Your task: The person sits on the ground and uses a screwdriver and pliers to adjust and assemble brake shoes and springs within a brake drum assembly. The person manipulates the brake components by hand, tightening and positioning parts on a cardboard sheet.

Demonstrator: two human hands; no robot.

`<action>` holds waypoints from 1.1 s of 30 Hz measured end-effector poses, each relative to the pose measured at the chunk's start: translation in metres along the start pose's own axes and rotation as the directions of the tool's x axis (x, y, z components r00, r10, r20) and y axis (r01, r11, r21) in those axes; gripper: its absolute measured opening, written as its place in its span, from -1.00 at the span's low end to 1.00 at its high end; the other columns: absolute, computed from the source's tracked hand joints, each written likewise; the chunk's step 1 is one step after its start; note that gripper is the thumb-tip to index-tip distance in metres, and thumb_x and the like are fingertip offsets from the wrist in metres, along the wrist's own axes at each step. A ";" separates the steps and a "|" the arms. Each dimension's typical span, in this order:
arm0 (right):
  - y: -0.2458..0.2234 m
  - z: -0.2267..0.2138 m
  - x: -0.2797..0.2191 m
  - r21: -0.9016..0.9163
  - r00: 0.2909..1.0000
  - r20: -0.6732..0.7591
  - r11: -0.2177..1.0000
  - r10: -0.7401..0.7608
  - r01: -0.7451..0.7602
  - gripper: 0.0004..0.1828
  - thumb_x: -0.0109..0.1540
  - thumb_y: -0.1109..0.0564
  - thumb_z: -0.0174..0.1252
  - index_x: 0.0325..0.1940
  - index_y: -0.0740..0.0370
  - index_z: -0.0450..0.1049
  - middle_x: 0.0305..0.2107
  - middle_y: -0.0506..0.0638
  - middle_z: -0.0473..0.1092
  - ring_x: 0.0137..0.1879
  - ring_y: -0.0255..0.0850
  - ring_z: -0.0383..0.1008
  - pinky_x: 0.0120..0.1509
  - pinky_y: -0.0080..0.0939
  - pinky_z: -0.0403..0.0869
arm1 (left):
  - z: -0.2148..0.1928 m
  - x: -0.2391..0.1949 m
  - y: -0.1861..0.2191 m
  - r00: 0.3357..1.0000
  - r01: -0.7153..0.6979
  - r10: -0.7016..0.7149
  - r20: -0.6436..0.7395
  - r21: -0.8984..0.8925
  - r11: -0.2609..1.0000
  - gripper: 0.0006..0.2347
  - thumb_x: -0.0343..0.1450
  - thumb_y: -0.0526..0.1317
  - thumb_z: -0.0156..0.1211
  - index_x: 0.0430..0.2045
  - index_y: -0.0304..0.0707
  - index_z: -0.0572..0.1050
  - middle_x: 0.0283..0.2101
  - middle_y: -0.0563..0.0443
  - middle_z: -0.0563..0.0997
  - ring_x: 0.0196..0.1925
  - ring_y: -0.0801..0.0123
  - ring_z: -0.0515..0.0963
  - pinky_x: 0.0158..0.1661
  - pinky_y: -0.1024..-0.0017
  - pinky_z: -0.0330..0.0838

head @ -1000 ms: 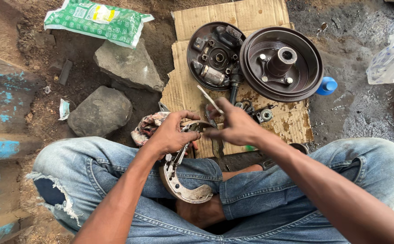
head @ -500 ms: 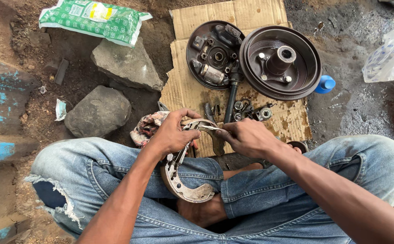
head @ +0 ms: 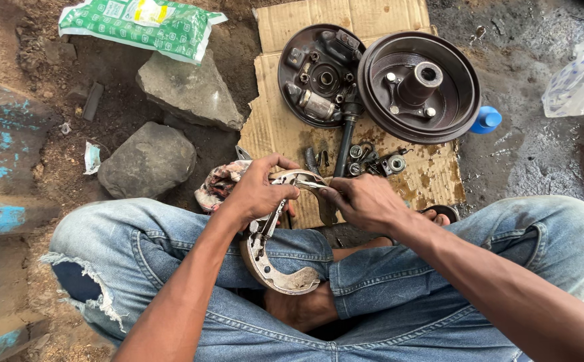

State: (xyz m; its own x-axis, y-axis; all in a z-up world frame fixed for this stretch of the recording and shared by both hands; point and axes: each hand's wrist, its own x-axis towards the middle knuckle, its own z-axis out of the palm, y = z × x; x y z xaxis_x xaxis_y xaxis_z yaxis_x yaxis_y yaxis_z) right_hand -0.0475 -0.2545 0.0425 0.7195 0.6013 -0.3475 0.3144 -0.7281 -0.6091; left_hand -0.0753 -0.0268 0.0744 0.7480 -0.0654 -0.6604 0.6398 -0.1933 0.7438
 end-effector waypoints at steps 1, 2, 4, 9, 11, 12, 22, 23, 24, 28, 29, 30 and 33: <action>0.000 0.003 0.000 0.029 1.000 -0.029 1.000 -0.007 0.008 -0.53 0.36 -0.25 -0.10 -0.04 0.05 0.59 -0.79 0.01 0.33 -0.68 -0.10 0.32 -0.47 0.04 0.36 | 0.000 0.001 -0.001 1.000 -0.026 0.026 -0.004 0.005 1.000 -0.68 0.30 -0.44 0.27 -0.06 -0.32 0.45 -0.36 -0.25 0.66 -0.56 0.32 0.67 -0.60 0.38 0.52; 0.001 0.004 -0.001 0.035 0.999 -0.045 0.999 -0.003 0.004 -0.52 0.36 -0.25 -0.10 -0.04 0.05 0.60 -0.80 0.03 0.32 -0.68 -0.09 0.31 -0.47 0.04 0.35 | -0.001 0.003 -0.003 0.999 -0.052 0.052 -0.008 0.009 0.999 -0.69 0.31 -0.44 0.28 -0.07 -0.33 0.47 -0.37 -0.26 0.68 -0.55 0.33 0.68 -0.57 0.42 0.52; -0.001 0.006 -0.001 0.046 0.997 -0.076 0.999 0.002 0.002 -0.52 0.35 -0.26 -0.09 -0.03 0.06 0.60 -0.80 0.07 0.30 -0.68 -0.08 0.29 -0.46 0.05 0.33 | -0.001 0.007 -0.007 0.996 -0.090 0.090 -0.012 0.018 0.996 -0.71 0.31 -0.43 0.29 -0.09 -0.35 0.50 -0.36 -0.23 0.69 -0.54 0.35 0.69 -0.53 0.48 0.54; -0.009 0.013 -0.002 0.133 0.986 -0.023 0.978 0.166 -0.162 -0.47 0.33 -0.33 -0.07 -0.11 0.06 0.63 -0.76 0.04 0.37 -0.63 -0.15 0.35 -0.42 0.00 0.35 | -0.002 0.009 -0.013 0.995 -0.100 0.100 0.000 0.017 0.995 -0.73 0.30 -0.44 0.26 -0.12 -0.33 0.50 -0.41 -0.18 0.67 -0.55 0.35 0.67 -0.55 0.46 0.51; -0.010 0.018 -0.002 0.167 0.982 -0.026 0.969 0.190 -0.183 -0.45 0.33 -0.35 -0.06 -0.12 0.07 0.63 -0.73 0.03 0.39 -0.60 -0.17 0.38 -0.39 -0.02 0.37 | -0.002 0.009 -0.013 0.994 -0.106 0.106 -0.018 0.007 0.994 -0.75 0.29 -0.44 0.26 -0.16 -0.36 0.51 -0.41 -0.19 0.67 -0.54 0.35 0.67 -0.53 0.44 0.56; -0.011 0.021 -0.002 0.185 0.985 -0.051 0.971 0.165 -0.153 -0.43 0.34 -0.35 -0.06 -0.13 0.10 0.64 -0.70 0.02 0.39 -0.58 -0.17 0.39 -0.37 -0.02 0.39 | -0.002 0.009 -0.014 0.994 -0.109 0.109 -0.027 0.002 0.994 -0.76 0.29 -0.44 0.26 -0.18 -0.38 0.51 -0.41 -0.20 0.66 -0.54 0.35 0.67 -0.53 0.42 0.58; -0.018 0.036 0.003 0.307 0.947 -0.030 0.904 0.320 -0.296 -0.36 0.26 -0.42 -0.05 0.06 0.03 0.62 -0.80 0.05 0.33 -0.59 -0.22 0.40 -0.35 -0.05 0.38 | -0.003 0.018 -0.027 0.902 -0.319 0.413 -0.129 0.447 0.836 -0.73 0.23 -0.26 0.35 -0.23 -0.27 0.56 -0.27 -0.22 0.68 -0.26 0.26 0.66 -0.20 0.20 0.53; -0.018 0.038 0.004 0.300 0.939 -0.006 0.896 0.344 -0.327 -0.36 0.26 -0.43 -0.04 0.07 0.03 0.63 -0.80 0.03 0.30 -0.60 -0.21 0.34 -0.39 -0.04 0.33 | -0.004 0.014 -0.025 0.953 -0.185 0.263 -0.149 0.400 0.897 -0.73 0.24 -0.24 0.30 -0.21 -0.24 0.54 -0.33 -0.28 0.69 -0.31 0.21 0.69 -0.21 0.17 0.57; -0.018 0.040 0.005 0.292 0.930 0.018 0.887 0.368 -0.357 -0.36 0.27 -0.43 -0.04 0.08 0.02 0.63 -0.80 0.02 0.27 -0.61 -0.21 0.29 -0.43 -0.03 0.29 | -0.003 0.010 -0.022 0.982 -0.045 0.107 -0.158 0.352 0.935 -0.73 0.26 -0.21 0.25 -0.19 -0.21 0.52 -0.38 -0.33 0.70 -0.35 0.15 0.71 -0.21 0.13 0.61; -0.017 0.044 0.007 0.299 0.916 0.042 0.870 0.399 -0.392 -0.37 0.26 -0.44 -0.05 0.05 -0.03 0.66 -0.83 -0.04 0.23 -0.66 -0.24 0.18 -0.52 -0.04 0.17 | 0.002 0.008 -0.015 0.975 -0.045 0.131 -0.177 0.421 0.906 -0.75 0.25 -0.20 0.27 -0.22 -0.15 0.53 -0.22 -0.23 0.70 -0.17 0.19 0.69 -0.07 0.19 0.56; -0.017 0.044 0.007 0.289 0.921 0.029 0.879 0.388 -0.379 -0.37 0.26 -0.45 -0.05 0.05 -0.05 0.66 -0.83 -0.03 0.23 -0.66 -0.25 0.19 -0.52 -0.06 0.18 | 0.002 0.009 -0.016 0.969 -0.088 0.179 -0.172 0.437 0.895 -0.77 0.25 -0.21 0.27 -0.24 -0.17 0.55 -0.19 -0.21 0.70 -0.12 0.22 0.67 -0.05 0.18 0.53; -0.017 0.045 0.007 0.278 0.926 0.015 0.888 0.376 -0.365 -0.38 0.25 -0.45 -0.05 0.05 -0.07 0.66 -0.83 -0.02 0.23 -0.66 -0.25 0.19 -0.53 -0.08 0.18 | 0.003 0.010 -0.018 0.960 -0.130 0.227 -0.167 0.452 0.882 -0.78 0.25 -0.22 0.27 -0.26 -0.18 0.56 -0.16 -0.19 0.69 -0.08 0.24 0.64 -0.02 0.18 0.50; -0.013 0.041 0.011 0.235 0.918 0.091 0.888 0.385 -0.396 -0.38 0.28 -0.47 -0.07 0.08 -0.07 0.62 -0.79 -0.06 0.27 -0.64 -0.26 0.19 -0.52 -0.07 0.23 | 0.003 0.012 -0.023 0.930 -0.225 0.329 -0.162 0.457 0.860 -0.79 0.25 -0.21 0.29 -0.28 -0.18 0.56 -0.18 -0.17 0.70 -0.11 0.23 0.66 -0.03 0.17 0.51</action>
State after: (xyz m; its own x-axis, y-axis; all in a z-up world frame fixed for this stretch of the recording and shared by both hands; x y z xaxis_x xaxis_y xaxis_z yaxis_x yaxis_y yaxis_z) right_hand -0.0691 -0.2247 0.0172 0.7257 0.3015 -0.6185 -0.1512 -0.8070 -0.5708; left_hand -0.0812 -0.0263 0.0491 0.9351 0.0341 -0.3528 0.3016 -0.5991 0.7417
